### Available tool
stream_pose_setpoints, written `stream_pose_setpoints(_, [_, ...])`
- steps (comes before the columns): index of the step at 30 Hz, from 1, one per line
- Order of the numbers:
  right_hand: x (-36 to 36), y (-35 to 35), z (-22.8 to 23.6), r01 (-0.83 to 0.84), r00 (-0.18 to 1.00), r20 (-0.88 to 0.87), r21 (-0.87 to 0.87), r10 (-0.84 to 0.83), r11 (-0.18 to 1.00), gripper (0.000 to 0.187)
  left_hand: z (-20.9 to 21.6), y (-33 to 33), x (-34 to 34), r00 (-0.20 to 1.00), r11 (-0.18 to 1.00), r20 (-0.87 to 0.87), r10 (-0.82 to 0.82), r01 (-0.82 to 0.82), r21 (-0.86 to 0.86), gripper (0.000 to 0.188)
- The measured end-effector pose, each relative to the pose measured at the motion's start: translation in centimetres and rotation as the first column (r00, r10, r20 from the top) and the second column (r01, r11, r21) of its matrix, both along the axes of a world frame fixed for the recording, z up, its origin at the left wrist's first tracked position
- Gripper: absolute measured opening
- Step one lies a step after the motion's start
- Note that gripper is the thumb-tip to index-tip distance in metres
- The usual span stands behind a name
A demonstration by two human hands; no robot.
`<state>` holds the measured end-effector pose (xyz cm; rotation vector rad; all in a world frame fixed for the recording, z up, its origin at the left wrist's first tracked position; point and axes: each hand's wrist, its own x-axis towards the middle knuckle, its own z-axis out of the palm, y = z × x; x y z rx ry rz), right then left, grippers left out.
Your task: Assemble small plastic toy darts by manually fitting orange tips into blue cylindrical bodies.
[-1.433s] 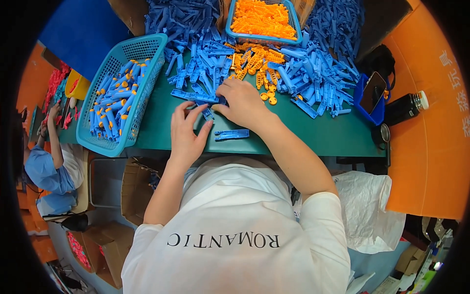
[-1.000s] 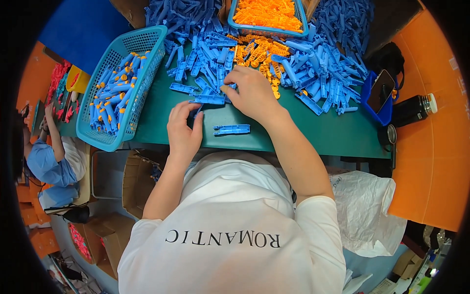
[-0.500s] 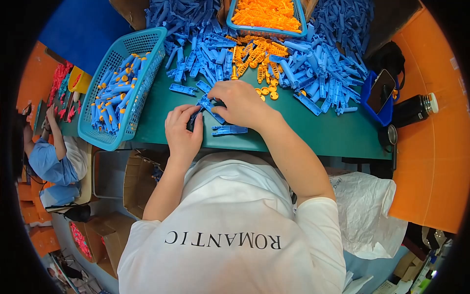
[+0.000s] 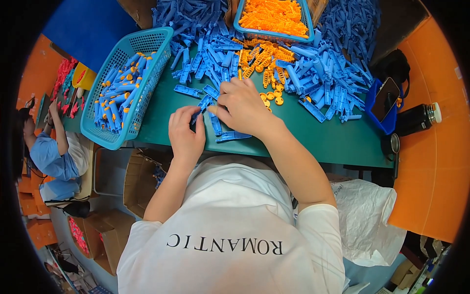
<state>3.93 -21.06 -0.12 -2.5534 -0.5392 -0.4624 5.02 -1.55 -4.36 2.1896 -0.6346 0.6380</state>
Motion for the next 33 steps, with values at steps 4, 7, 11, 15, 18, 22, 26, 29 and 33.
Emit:
stream_pose_setpoints(4, [-0.5,0.3,0.6,-0.025,0.999,-0.033,-0.078,0.022,0.997,0.023,0.2,-0.1,0.0,1.000,1.000,-0.017,-0.017,0.017,0.009,0.017])
stream_pose_setpoints(7, [-0.3,0.6,0.3,-0.053,0.998,-0.037,-0.012,0.053,0.999,0.022,0.2,0.1,0.0,0.999,1.000,-0.023,-0.025,0.025,-0.009,0.016])
stream_pose_setpoints(11, [-0.2,0.1,-0.2,-0.017,1.000,-0.011,0.002,0.017,1.000,0.014,0.7,0.7,0.1,0.998,1.000,-0.061,-0.024,0.024,-0.002,0.015])
stream_pose_setpoints(15, [-0.3,-0.7,-0.1,-0.084,0.996,0.007,-0.036,0.084,0.996,0.011,1.5,2.2,0.6,0.997,0.995,-0.078,0.025,-0.017,0.102,0.014])
stream_pose_setpoints(18, [-0.4,-0.6,0.3,-0.131,0.991,-0.025,-0.015,0.131,0.991,0.013,1.6,2.7,1.1,0.988,0.996,-0.153,-0.021,0.035,0.086,0.013])
stream_pose_setpoints(22, [0.3,-0.9,0.1,0.107,0.990,0.086,0.069,-0.113,0.992,0.013,1.7,2.1,0.9,0.960,0.981,-0.203,-0.190,0.194,-0.003,0.014])
stream_pose_setpoints(26, [0.4,-0.6,-0.4,0.120,0.987,0.111,-0.051,-0.114,0.991,0.013,2.2,1.9,0.8,0.890,0.930,-0.283,-0.358,0.367,-0.025,0.022])
stream_pose_setpoints(29, [0.4,-0.6,-0.3,0.156,0.978,0.148,-0.051,-0.147,0.986,0.015,2.8,1.6,0.2,0.879,0.904,-0.247,-0.407,0.427,0.030,0.026])
stream_pose_setpoints(33, [0.6,-0.5,-0.1,0.234,0.961,0.173,-0.095,-0.216,0.967,0.018,2.4,1.5,-0.4,0.895,0.895,-0.192,-0.404,0.429,0.118,0.030])
